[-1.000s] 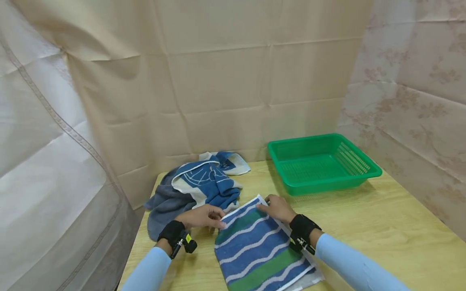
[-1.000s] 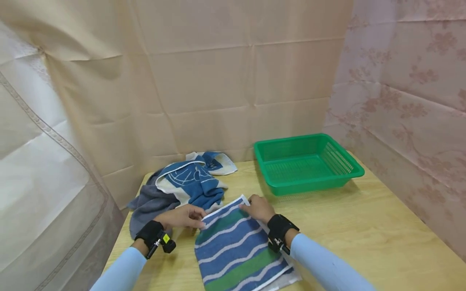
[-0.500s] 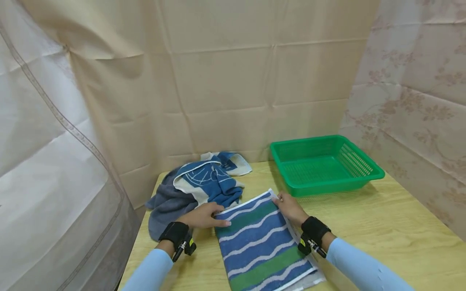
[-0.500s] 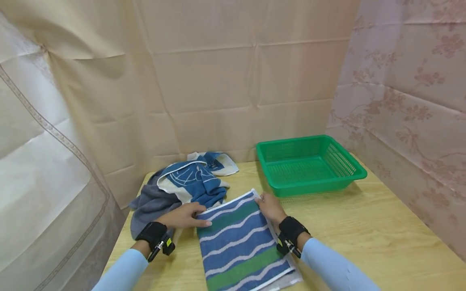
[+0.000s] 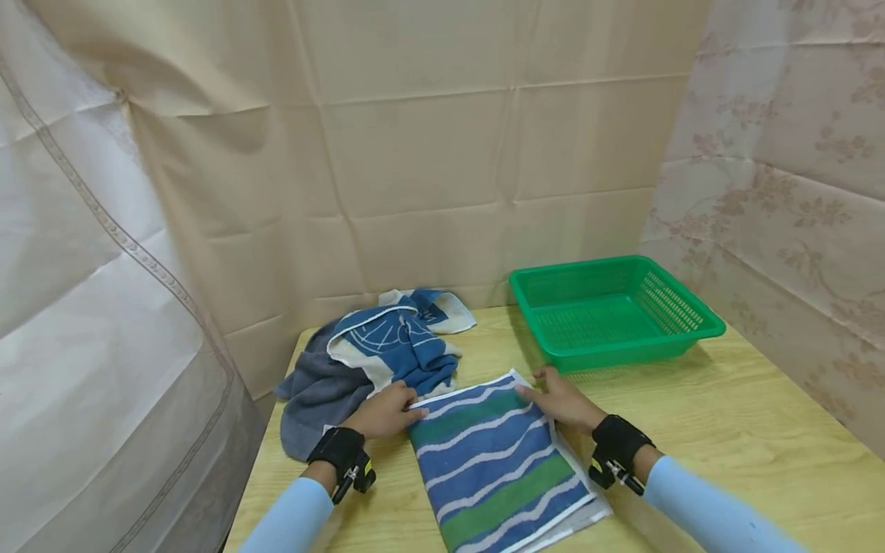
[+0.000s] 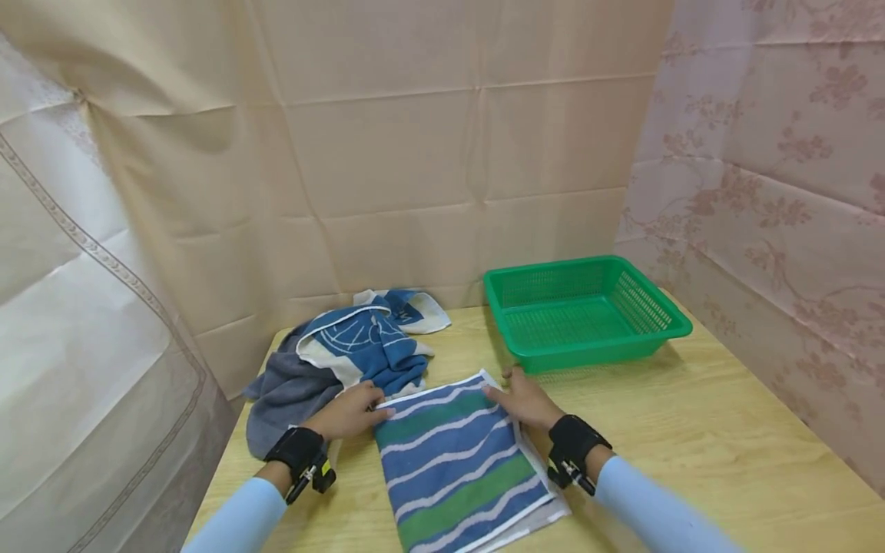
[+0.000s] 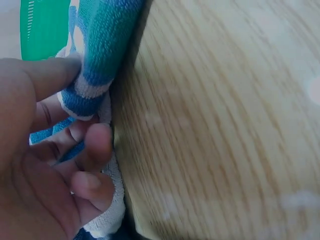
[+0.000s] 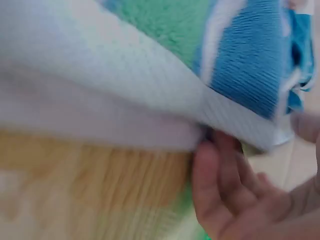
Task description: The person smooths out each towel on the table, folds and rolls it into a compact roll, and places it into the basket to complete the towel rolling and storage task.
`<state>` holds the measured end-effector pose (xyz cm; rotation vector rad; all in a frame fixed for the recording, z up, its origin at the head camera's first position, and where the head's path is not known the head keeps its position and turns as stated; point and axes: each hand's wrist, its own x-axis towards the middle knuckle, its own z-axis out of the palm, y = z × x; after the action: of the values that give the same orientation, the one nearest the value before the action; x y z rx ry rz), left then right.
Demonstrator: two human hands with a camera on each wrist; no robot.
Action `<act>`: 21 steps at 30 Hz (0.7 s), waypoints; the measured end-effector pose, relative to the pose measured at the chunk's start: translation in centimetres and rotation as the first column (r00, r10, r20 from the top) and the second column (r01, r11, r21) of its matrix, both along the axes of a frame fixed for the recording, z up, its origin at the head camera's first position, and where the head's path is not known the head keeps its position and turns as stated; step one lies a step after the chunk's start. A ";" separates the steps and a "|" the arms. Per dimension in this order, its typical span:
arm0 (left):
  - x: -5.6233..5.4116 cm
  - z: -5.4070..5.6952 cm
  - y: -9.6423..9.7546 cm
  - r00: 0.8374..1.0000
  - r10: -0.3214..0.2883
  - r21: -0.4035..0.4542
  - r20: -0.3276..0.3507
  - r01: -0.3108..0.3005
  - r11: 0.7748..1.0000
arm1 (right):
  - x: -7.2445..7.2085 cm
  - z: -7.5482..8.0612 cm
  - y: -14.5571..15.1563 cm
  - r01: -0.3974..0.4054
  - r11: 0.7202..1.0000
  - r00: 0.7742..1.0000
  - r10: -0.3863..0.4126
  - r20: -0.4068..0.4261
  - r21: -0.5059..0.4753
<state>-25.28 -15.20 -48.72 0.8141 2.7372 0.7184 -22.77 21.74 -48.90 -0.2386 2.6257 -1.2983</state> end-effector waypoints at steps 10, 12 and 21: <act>-0.3 0.1 0.3 0.997 0.068 0.020 0.032 -0.069 0.997 | 8.3 1.5 5.9 -0.221 0.937 0.881 0.311 0.356 -0.271; -0.3 0.2 0.3 0.997 0.074 0.025 0.032 -0.075 0.997 | 9.3 1.5 6.5 -0.235 0.927 0.861 0.338 0.379 -0.293; -0.4 0.0 0.5 0.991 0.132 0.031 0.012 -0.133 0.991 | 10.2 1.2 7.1 -0.380 0.913 0.879 0.406 0.252 -0.147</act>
<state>-25.63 -14.73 -48.68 0.6374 2.7982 0.7911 -12.56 28.87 -47.68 -0.5336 2.1409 -1.2103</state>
